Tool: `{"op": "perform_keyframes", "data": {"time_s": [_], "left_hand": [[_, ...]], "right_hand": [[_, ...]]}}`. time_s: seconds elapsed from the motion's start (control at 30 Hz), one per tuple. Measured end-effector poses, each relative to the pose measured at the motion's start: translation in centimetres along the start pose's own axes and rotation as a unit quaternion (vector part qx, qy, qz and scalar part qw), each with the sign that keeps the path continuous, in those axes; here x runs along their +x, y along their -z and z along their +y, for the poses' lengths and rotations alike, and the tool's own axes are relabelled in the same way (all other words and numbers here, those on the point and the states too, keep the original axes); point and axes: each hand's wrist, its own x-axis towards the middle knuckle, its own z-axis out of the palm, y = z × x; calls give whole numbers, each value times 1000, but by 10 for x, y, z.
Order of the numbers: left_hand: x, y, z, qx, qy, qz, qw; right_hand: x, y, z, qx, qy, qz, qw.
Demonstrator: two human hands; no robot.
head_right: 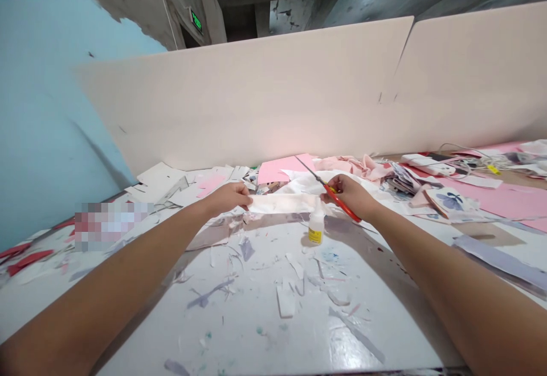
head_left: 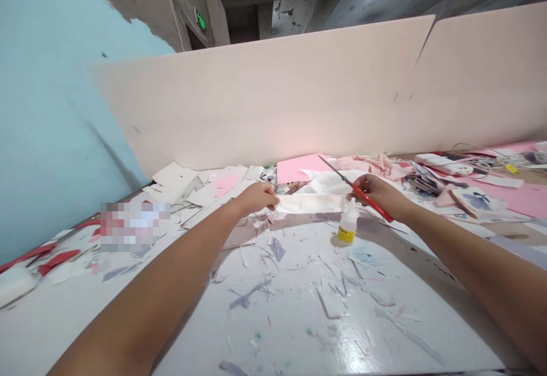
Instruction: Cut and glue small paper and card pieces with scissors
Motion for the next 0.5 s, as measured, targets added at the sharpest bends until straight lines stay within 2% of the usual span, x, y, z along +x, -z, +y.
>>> {"op": "perform_keyframes", "data": {"time_s": [0.07,0.17,0.3,0.5], "left_hand": [[0,3,-1,-24,11,15,1000],[3,4,-4,-49,22,37,998],[7,7,-7,-58,23,66,996],[1,14,-5,-70,2,70,995]], "right_hand": [[0,7,-3,52,-26,-9,998],[-1,17,-2,98,-65,13,993],[-2,24,6,78,-91,29,992],[-1,20,6,41,-102,15,994]]}}
